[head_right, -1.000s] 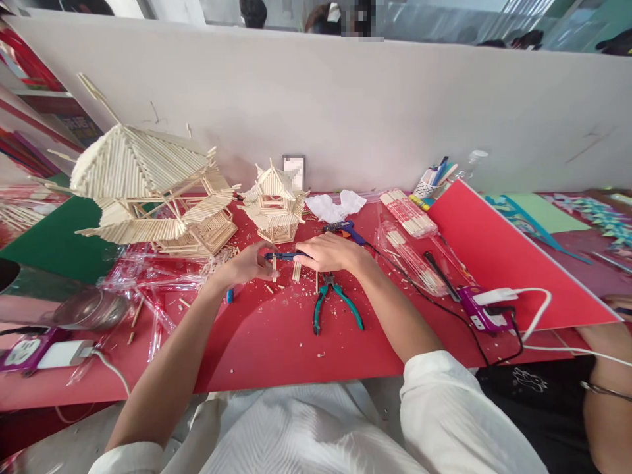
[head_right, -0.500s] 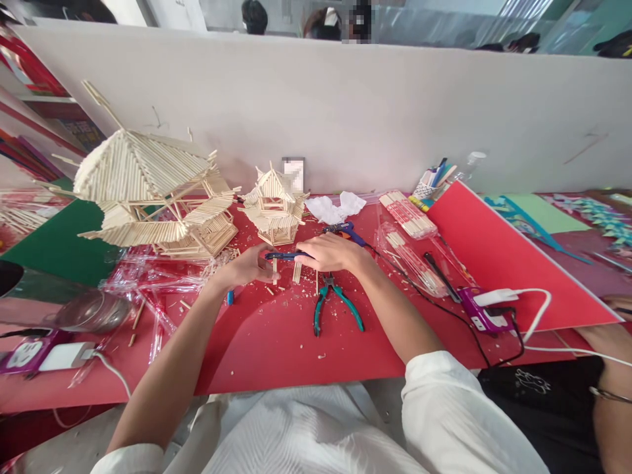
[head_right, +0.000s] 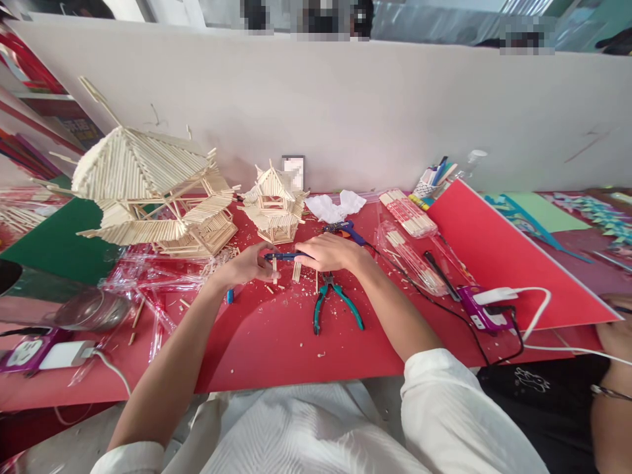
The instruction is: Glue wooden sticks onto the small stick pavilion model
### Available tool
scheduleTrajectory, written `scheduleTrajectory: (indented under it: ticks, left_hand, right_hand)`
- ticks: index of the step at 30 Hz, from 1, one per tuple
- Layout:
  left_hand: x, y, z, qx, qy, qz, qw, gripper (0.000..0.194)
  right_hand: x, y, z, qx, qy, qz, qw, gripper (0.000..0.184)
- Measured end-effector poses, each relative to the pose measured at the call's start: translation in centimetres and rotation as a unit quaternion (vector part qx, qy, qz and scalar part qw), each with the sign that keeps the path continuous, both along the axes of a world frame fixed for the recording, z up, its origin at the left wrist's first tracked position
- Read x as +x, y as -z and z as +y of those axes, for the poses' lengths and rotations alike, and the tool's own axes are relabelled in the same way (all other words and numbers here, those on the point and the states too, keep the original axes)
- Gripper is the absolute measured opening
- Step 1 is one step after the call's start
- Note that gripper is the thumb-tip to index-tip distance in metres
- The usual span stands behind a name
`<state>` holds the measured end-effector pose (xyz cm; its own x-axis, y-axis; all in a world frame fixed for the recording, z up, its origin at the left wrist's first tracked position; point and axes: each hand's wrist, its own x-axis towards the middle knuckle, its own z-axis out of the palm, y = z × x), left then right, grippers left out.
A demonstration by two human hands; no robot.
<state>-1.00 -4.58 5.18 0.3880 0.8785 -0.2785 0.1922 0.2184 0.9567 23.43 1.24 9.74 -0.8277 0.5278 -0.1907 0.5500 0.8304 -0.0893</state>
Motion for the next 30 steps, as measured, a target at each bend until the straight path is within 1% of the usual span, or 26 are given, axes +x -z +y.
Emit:
scheduleTrajectory:
  ticks: [4, 12, 15, 18, 19, 21, 25, 28, 30]
  left_hand:
    - [0.1, 0.1, 0.0, -0.002, -0.002, 0.003, 1.0, 0.081]
    - [0.2, 0.8, 0.2, 0.004, -0.004, 0.0, 1.0, 0.083]
    - [0.4, 0.6, 0.0, 0.014, -0.004, 0.019, 1.0, 0.086]
    - [0.6, 0.1, -0.4, 0.009, 0.014, 0.04, 0.999, 0.088]
    - [0.7, 0.1, -0.4, 0.01, 0.02, 0.049, 0.999, 0.085]
    - [0.7, 0.4, -0.4, 0.02, 0.021, 0.07, 0.997, 0.074]
    - [1.2, 2.1, 0.3, 0.06, 0.02, 0.14, 0.988, 0.045]
    - [2.1, 3.3, 0.9, 0.12, -0.002, 0.234, 0.965, 0.031]
    - [2.8, 3.6, 1.1, 0.15, -0.019, 0.296, 0.943, 0.026]
  right_hand:
    - [0.0, 0.0, 0.0, 0.006, 0.0, -0.015, 1.0, 0.035]
    - [0.1, 0.3, 0.1, 0.018, 0.005, -0.027, 0.999, 0.038]
    - [0.4, 0.4, 0.2, 0.025, 0.01, -0.029, 0.999, 0.038]
    - [1.0, 0.3, 0.6, 0.026, 0.023, -0.027, 0.999, 0.039]
    - [1.2, 0.2, 0.7, 0.029, 0.028, -0.025, 0.999, 0.04]
    - [1.9, 0.1, 0.7, 0.037, 0.039, -0.021, 0.998, 0.04]
    - [3.3, 0.0, 0.3, 0.039, 0.07, -0.012, 0.997, 0.04]
    - [4.4, 0.6, -0.2, 0.036, 0.09, -0.014, 0.995, 0.041]
    - [4.9, 1.1, -0.4, 0.036, 0.096, -0.021, 0.994, 0.041]
